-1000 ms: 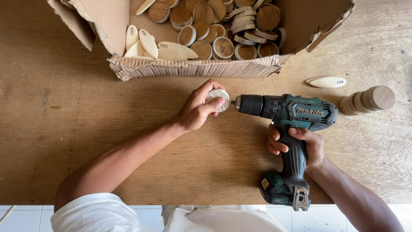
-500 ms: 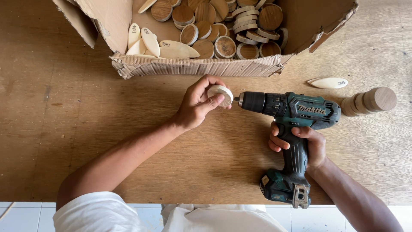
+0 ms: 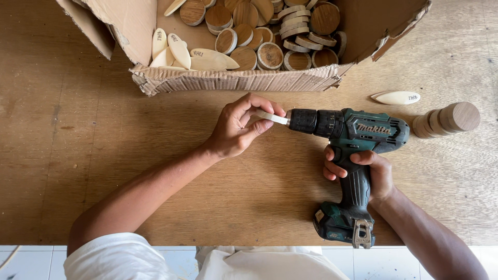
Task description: The person picks up flat wooden discs and ovals from a cardboard box and presses them against a spinning white attachment on a cordless drill to sand their edges.
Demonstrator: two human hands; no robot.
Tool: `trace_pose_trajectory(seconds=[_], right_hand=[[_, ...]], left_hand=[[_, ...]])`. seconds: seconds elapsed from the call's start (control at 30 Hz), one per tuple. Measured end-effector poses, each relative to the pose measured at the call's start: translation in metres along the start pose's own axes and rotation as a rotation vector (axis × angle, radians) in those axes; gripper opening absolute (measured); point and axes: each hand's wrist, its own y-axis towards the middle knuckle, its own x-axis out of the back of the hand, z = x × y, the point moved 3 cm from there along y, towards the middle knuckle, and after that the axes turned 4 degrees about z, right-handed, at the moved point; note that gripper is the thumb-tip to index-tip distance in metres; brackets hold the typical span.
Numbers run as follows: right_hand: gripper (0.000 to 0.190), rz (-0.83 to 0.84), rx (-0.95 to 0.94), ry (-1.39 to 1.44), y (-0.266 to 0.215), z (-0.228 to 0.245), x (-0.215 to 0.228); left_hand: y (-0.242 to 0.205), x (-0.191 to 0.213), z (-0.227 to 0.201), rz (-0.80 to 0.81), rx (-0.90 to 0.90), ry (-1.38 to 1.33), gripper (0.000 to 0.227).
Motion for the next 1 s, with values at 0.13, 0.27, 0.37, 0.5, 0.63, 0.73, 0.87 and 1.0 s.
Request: trace_pose_trajectory(seconds=[0.13,0.27,0.37,0.5,0.63,0.73,0.87,1.0], right_hand=[[0.044,-0.033,-0.006,0.049,-0.001,-0.002,0.004],[0.044,-0.079,-0.009,0.062,-0.003,-0.006,0.008],[0.045,-0.120,-0.007,0.060,-0.001,-0.005,0.003],[0.043,-0.173,0.004,0.080,0.002,-0.003,-0.005],[0.043,-0.197,0.008,0.091,0.002,-0.008,0.000],[0.043,-0.251,0.063,0.130,-0.001,-0.018,0.017],[0.042,-0.178,0.020,0.123,0.000,-0.012,0.009],[0.034,-0.118,-0.004,0.073,0.001,-0.005,0.001]], left_hand=[[0.000,-0.002,-0.001,0.037,-0.031,0.099,0.012],[0.005,-0.008,-0.009,0.110,-0.046,0.275,0.014],[0.021,-0.019,-0.023,0.141,-0.071,0.305,0.015],[0.051,-0.041,-0.037,0.155,-0.074,0.255,0.019],[0.081,-0.076,-0.026,0.261,-0.023,0.154,0.024],[0.104,-0.112,-0.028,0.319,0.043,0.033,0.017],[0.132,-0.157,0.003,0.410,0.081,0.021,0.014],[0.152,-0.200,0.033,0.539,0.008,0.199,0.010]])
